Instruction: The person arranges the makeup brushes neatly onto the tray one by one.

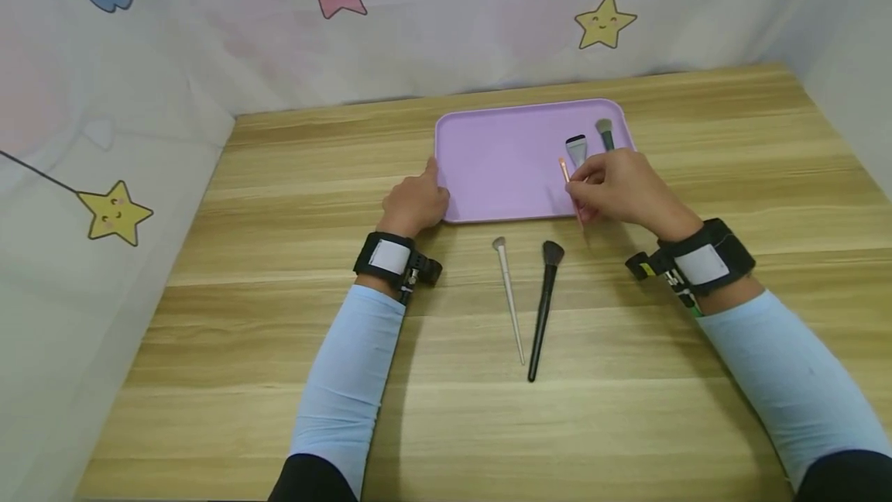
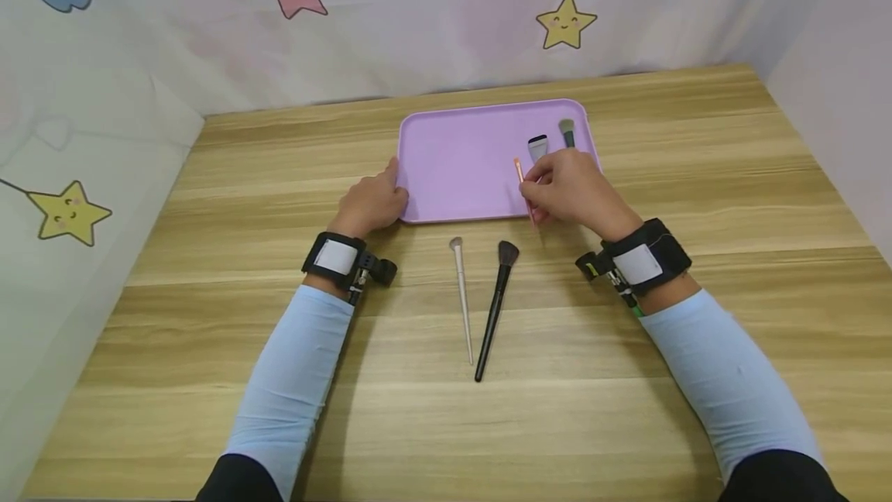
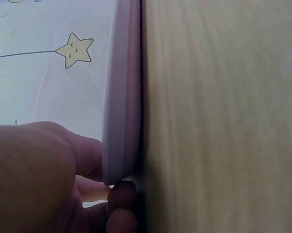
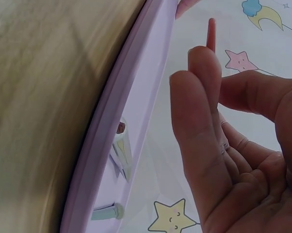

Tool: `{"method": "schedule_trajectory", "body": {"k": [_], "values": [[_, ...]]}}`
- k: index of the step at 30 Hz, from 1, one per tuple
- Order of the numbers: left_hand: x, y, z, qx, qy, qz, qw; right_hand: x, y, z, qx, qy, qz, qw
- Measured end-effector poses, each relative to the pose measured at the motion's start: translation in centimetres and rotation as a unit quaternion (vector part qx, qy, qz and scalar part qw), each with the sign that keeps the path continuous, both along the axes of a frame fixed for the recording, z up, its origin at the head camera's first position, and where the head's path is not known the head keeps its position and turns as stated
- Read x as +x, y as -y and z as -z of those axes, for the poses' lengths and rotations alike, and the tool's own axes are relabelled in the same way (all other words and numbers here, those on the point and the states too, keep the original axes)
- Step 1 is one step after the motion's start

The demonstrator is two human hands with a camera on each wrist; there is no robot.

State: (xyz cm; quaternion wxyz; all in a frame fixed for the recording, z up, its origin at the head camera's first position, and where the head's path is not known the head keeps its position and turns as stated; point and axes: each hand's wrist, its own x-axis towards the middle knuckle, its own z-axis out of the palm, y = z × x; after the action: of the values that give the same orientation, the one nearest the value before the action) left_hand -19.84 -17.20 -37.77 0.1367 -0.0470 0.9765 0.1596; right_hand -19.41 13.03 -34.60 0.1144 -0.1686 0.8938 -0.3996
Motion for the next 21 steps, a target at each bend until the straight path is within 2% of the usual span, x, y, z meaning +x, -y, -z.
{"method": "schedule_trajectory", "body": {"k": [21], "values": [[0.1, -0.1, 0.1, -0.002, -0.006, 0.0, 1.0, -1.5, 0.7, 0.5, 0.012, 0.004, 0.01, 0.9999]]}}
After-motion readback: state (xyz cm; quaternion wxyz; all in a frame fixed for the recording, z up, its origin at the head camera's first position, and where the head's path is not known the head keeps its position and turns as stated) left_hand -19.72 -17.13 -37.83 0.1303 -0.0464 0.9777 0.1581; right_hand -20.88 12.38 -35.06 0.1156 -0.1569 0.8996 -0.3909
